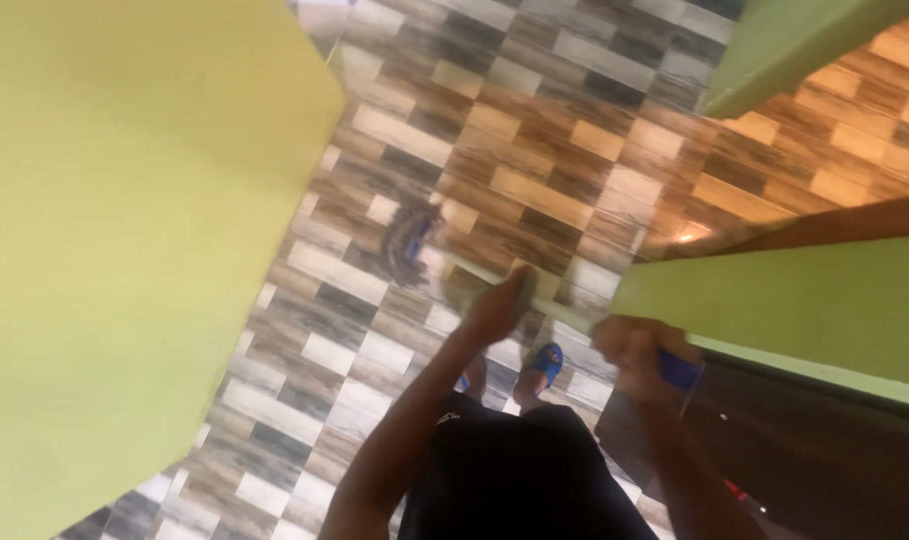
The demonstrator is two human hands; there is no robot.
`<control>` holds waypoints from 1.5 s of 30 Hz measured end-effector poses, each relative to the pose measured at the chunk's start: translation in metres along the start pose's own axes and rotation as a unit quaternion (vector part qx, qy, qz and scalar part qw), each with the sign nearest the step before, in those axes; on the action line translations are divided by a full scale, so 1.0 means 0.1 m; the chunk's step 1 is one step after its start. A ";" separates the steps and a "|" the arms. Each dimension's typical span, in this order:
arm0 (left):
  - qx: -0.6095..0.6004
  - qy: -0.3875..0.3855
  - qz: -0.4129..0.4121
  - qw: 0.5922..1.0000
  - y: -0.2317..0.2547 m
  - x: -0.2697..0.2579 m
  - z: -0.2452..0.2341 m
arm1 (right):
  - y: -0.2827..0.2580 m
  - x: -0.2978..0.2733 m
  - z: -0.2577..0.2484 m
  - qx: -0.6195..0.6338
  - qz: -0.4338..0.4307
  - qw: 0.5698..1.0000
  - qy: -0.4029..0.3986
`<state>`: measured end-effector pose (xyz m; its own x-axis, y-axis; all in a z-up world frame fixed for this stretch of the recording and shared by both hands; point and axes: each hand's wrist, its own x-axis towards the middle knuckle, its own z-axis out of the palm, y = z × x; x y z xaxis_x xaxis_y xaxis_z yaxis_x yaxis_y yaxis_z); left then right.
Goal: Mopping the floor using a mop and a spray bottle.
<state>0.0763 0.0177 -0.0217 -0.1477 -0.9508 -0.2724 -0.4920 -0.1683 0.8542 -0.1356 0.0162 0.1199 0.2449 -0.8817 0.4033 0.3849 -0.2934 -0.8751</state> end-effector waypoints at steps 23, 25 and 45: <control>0.043 0.200 -0.031 0.978 -0.57 -0.12 0.39 | 0.41 -0.43 -0.28 -0.036 0.108 0.990 -0.078; 0.043 0.159 -0.070 0.984 -0.33 -0.01 0.71 | 0.05 -0.50 -0.68 -0.150 0.173 0.972 -0.046; -0.031 0.070 0.187 0.979 1.50 -0.37 2.76 | -2.05 -0.74 -1.49 -0.225 -0.002 0.970 -0.093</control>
<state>-0.2288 0.0988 -0.0054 -0.1858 -0.9748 0.1238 -0.3722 0.1864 0.9092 -0.3651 0.0867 0.2300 0.4162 -0.8109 0.4114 -0.0317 -0.4652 -0.8847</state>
